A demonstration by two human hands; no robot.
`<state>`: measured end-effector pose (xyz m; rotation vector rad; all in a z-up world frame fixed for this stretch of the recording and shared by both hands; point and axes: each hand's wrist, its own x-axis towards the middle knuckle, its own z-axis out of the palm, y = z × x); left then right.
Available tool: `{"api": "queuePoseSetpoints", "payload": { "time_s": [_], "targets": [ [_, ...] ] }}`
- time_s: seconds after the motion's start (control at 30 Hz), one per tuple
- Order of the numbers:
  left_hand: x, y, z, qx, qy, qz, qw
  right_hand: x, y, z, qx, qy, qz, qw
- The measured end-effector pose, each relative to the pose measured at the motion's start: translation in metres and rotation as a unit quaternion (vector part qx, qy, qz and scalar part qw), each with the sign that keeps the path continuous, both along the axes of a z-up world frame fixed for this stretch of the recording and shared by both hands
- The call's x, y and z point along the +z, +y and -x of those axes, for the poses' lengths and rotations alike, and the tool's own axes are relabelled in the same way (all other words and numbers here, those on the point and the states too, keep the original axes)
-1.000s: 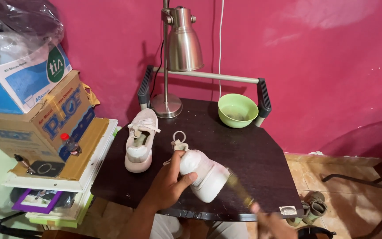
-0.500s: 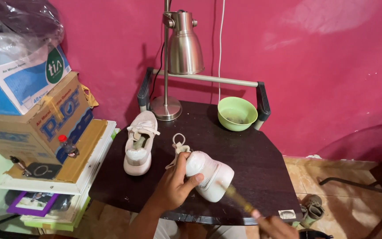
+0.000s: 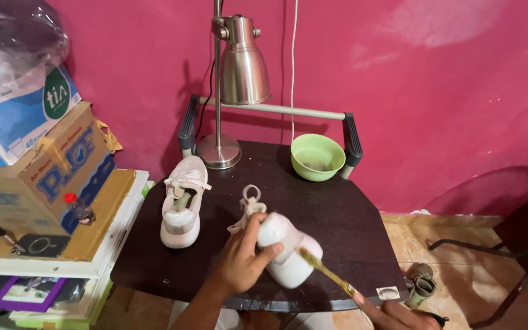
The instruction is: The person scrubs a white sneaker with a toothbrush, repeatedly dipping the brush into a green bowl of water. They clean the upper, sides, and sole of the shoe while holding it on a table.
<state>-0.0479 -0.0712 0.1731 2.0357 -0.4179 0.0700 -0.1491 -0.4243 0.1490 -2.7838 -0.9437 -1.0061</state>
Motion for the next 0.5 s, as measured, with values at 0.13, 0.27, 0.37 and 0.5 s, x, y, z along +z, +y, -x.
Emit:
{"api": "queuePoseSetpoints", "payload": {
  "time_s": [0.13, 0.27, 0.37, 0.5],
  "targets": [
    [0.001, -0.012, -0.005, -0.003, 0.008, 0.003, 1.000, 0.019, 0.012, 0.004, -0.052, -0.004, -0.068, 0.996],
    [0.006, -0.028, -0.012, 0.039, -0.039, 0.071, 0.996, -0.151, -0.032, -0.065, -0.175, 0.090, -0.273, 0.942],
    [0.019, -0.036, -0.013, 0.105, 0.019, 0.104, 0.989, 0.006, 0.011, -0.031, -0.490, 0.561, 0.115, 0.658],
    [0.027, -0.042, -0.022, 0.104, 0.042, 0.097, 0.989, 0.005, -0.002, -0.017, 0.021, 0.099, -0.165, 0.981]
  ]
}}
